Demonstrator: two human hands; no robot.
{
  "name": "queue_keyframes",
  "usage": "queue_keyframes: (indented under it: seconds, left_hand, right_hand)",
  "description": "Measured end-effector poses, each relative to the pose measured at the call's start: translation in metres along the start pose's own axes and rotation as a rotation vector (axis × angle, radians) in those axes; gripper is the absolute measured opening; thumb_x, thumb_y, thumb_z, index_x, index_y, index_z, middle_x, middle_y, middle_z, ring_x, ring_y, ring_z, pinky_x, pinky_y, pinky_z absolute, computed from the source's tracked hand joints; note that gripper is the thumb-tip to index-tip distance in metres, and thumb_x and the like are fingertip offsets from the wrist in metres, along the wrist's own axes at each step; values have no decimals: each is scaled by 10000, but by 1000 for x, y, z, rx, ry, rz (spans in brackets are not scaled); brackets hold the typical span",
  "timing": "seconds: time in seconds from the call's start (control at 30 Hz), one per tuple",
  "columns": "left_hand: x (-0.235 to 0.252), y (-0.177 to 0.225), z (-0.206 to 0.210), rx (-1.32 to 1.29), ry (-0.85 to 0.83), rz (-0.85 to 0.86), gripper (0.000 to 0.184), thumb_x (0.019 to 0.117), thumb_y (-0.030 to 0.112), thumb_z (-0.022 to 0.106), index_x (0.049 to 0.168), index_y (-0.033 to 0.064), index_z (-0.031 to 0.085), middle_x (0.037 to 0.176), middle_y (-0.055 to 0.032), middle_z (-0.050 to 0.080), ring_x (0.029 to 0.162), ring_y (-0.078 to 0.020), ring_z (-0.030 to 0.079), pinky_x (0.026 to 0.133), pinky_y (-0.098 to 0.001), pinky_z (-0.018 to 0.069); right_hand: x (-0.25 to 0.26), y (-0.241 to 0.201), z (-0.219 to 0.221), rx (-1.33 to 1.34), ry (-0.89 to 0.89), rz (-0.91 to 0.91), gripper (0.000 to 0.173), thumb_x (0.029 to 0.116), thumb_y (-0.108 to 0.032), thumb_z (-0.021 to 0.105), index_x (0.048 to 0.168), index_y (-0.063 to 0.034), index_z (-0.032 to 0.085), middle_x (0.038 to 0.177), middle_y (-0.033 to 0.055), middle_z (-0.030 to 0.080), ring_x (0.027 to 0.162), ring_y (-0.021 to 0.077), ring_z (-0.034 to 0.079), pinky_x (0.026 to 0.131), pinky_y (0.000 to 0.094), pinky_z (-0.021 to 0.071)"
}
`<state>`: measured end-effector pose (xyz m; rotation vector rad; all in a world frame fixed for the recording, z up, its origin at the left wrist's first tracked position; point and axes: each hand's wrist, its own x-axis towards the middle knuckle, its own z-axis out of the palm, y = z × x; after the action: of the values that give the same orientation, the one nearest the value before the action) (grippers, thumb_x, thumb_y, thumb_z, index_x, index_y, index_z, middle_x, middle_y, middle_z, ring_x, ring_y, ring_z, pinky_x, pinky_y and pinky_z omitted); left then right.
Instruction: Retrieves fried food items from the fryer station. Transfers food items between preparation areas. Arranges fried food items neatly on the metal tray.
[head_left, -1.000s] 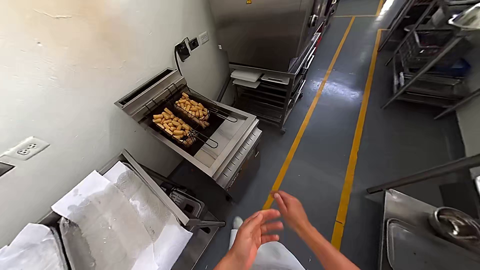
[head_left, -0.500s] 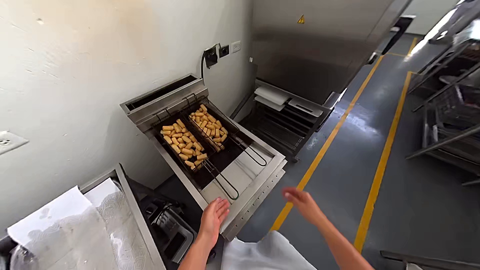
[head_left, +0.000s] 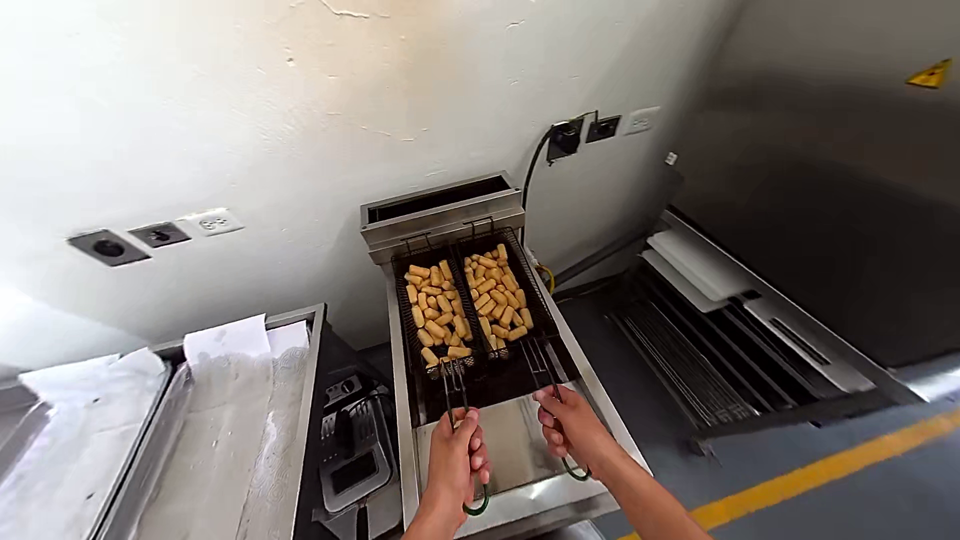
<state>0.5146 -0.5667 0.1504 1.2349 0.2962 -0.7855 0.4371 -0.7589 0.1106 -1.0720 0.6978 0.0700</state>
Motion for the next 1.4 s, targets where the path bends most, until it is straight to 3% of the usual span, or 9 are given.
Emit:
queue_keyframes:
  seconds: [0.17,0.3,0.6,0.8,1.03,1.13,1.2,1.4]
  left_hand:
    - [-26,38,24,42,-1,92,65,1085,93,463,1080,30,481,609,22,453,403,-36,448,369,-174,449]
    - [-44,38,32,10,5,124,45,1077,69,462,1063,30,480,606,18,460,397,-33,457,361,-170,453]
    - [-88,6,10,-18,-42,114,66,1072,55,424,1099,26,476,592,24,461,388,-36,466,354,-185,467]
    - [-114,-39,-21,-16,-46,7,55,1068,39,419,1106,22,456,576,24,468,382,-44,475,358,-199,477]
    - [-93,-50,-33,33,-78,5,87,1098,91,433,1139,15,445,610,-1,475,418,-69,495,408,-208,502]
    - [-127,-88,-63,116,-125,-8,155,1088,96,436,1212,3,433,586,13,467,406,-81,505,396,-240,510]
    - [-144,-102,-73,128,-148,25,125,1069,69,431,1177,8,438,565,33,474,403,-73,508,401,-242,508]
    - [-118,-100,-67,151,-128,57,148,1094,109,439,1195,1,434,585,7,460,400,-87,491,394,-246,508]
  right_hand:
    - [-33,-66,4,-56,-74,-94,72,1088,-128,484,1059,-62,477,635,-19,488,427,61,477,402,211,473]
    - [-49,-80,-7,-36,-130,-117,54,1079,-101,479,1042,-62,475,635,-14,497,428,59,492,401,200,481]
    - [-88,-34,-8,-34,-158,-100,43,1065,-112,484,1077,-77,462,629,-24,495,421,63,504,392,213,494]
    - [-122,14,-6,-55,-97,-28,53,1054,-124,486,1080,-83,466,625,-27,500,410,69,501,380,225,492]
    - [-97,38,13,-120,2,-80,112,1103,-162,472,1131,-55,488,622,-5,495,435,67,484,419,212,466]
    - [-139,70,9,-180,10,-49,147,1098,-193,474,1172,-66,476,641,-2,504,432,93,501,406,247,485]
    - [-160,84,9,-156,6,-67,131,1064,-194,481,1138,-86,467,607,-30,506,407,93,505,379,261,491]
    - [-143,88,13,-159,24,-92,144,1104,-184,471,1145,-46,476,614,10,503,427,104,513,422,260,508]
